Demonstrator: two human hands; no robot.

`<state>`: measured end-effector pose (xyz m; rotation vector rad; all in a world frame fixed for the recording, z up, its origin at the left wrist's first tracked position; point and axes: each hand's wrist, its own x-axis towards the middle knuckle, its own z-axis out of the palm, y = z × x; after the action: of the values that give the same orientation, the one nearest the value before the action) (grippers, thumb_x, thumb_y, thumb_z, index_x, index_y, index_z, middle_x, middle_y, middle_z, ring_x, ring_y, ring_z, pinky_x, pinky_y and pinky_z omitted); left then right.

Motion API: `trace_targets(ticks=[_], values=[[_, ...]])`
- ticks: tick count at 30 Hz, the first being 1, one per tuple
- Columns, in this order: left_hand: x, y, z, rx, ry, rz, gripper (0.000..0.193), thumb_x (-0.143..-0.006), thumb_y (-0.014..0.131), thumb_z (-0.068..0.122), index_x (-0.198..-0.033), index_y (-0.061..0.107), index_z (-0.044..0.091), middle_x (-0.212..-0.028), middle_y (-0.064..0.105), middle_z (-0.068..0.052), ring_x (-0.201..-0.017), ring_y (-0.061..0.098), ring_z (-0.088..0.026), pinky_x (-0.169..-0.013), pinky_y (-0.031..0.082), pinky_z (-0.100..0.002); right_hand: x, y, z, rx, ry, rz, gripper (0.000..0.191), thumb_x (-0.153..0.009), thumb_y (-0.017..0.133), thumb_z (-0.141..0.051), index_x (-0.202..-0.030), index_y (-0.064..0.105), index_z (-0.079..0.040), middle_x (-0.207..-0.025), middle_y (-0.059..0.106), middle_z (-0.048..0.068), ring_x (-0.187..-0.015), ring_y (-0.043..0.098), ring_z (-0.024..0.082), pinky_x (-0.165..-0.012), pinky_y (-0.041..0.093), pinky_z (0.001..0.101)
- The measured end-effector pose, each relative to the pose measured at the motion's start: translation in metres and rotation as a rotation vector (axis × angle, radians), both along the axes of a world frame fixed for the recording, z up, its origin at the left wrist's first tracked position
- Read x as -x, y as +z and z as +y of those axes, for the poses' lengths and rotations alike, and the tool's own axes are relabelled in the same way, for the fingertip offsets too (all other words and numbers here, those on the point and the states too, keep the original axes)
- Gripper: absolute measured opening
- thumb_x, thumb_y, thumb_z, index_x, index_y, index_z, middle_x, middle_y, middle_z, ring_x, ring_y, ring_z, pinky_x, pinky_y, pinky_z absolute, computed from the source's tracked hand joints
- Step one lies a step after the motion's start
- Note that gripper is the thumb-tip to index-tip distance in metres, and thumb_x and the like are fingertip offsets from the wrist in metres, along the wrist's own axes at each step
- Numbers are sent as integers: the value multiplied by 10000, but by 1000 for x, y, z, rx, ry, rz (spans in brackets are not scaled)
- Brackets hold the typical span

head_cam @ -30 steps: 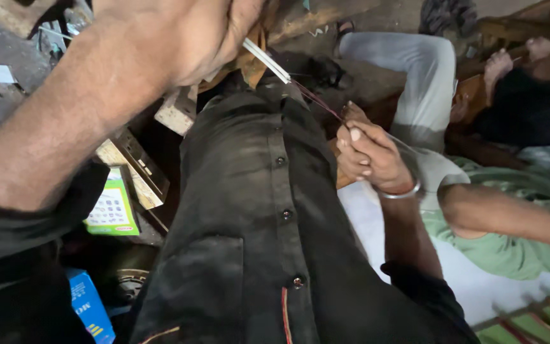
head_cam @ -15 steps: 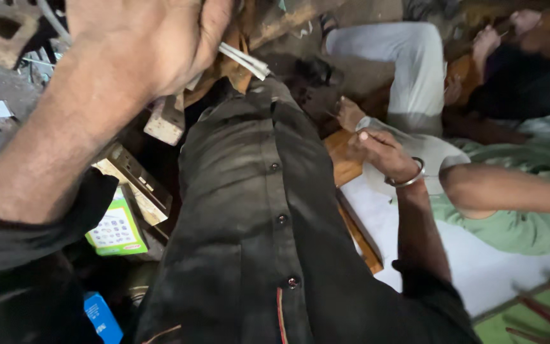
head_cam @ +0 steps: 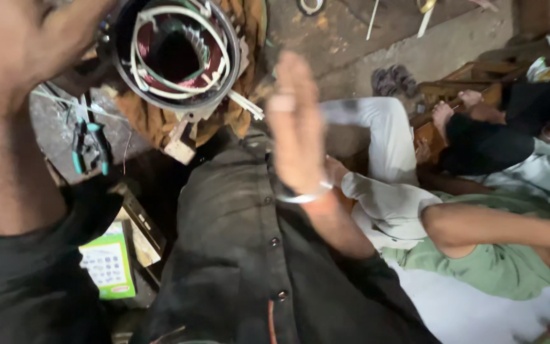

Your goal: The person wraps electrical tape around the ends of wires connected to a motor stator. They then use a knife to cut a piece of white tape and continue wrapping the wires.

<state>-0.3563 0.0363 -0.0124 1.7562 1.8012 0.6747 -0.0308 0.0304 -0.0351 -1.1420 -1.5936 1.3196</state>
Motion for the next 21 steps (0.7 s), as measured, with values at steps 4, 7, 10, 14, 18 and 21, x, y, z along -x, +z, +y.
trace_targets(ticks=[4, 7, 10, 14, 18, 21], values=[[12, -32, -14, 5, -3, -357, 736, -1110, 573, 510, -1538, 425, -70, -1404, 585, -286, -1312, 570, -349, -1072, 447, -415, 69, -19, 4, -13, 38, -200, 825, -1101, 554, -342, -1617, 118, 131, -1694, 125, 376, -1612, 144, 454, -1318, 151, 495], [16, -51, -18, 161, -7, -459, 866, -1071, 527, 567, -1626, 324, -66, -1487, 539, -301, -1392, 539, -345, -1144, 431, -379, 82, -22, 11, -663, 61, -577, 747, -1094, 623, -265, -1619, 124, -81, -1684, -6, 383, -1556, 84, 478, -1308, 128, 479], [14, -56, -23, 192, 19, -520, 920, -1021, 499, 586, -1624, 265, -68, -1529, 460, -313, -1422, 465, -359, -1164, 393, -400, 90, -21, 23, -405, 54, -368, 902, -1065, 632, -424, -1612, 81, 33, -1667, 28, 416, -1557, 158, 514, -1306, 200, 501], [-29, -56, -48, 63, 93, -447, 1028, -1002, 611, 498, -1633, 76, -113, -1627, 235, -344, -1549, 188, -438, -1266, 188, -486, 101, -17, 56, -289, 27, -309, 974, -1020, 670, -532, -1586, 216, 118, -1608, 272, 378, -1542, 298, 503, -1316, 270, 496], [-107, -72, -67, -133, 384, -496, 950, -1084, 643, 409, -1639, 53, -89, -1658, 204, -313, -1587, 227, -404, -1346, 175, -471, 85, -14, 106, -292, 283, -361, 961, -1012, 676, -579, -1596, 286, 76, -1601, 405, 302, -1500, 421, 434, -1328, 342, 477], [-146, -83, -68, -189, 573, -425, 783, -1133, 627, 321, -1618, 147, -63, -1645, 240, -261, -1570, 246, -365, -1342, 169, -456, 65, -18, 125, -341, 429, -352, 885, -1057, 656, -578, -1589, 308, 39, -1599, 401, 283, -1517, 431, 410, -1309, 344, 441]])
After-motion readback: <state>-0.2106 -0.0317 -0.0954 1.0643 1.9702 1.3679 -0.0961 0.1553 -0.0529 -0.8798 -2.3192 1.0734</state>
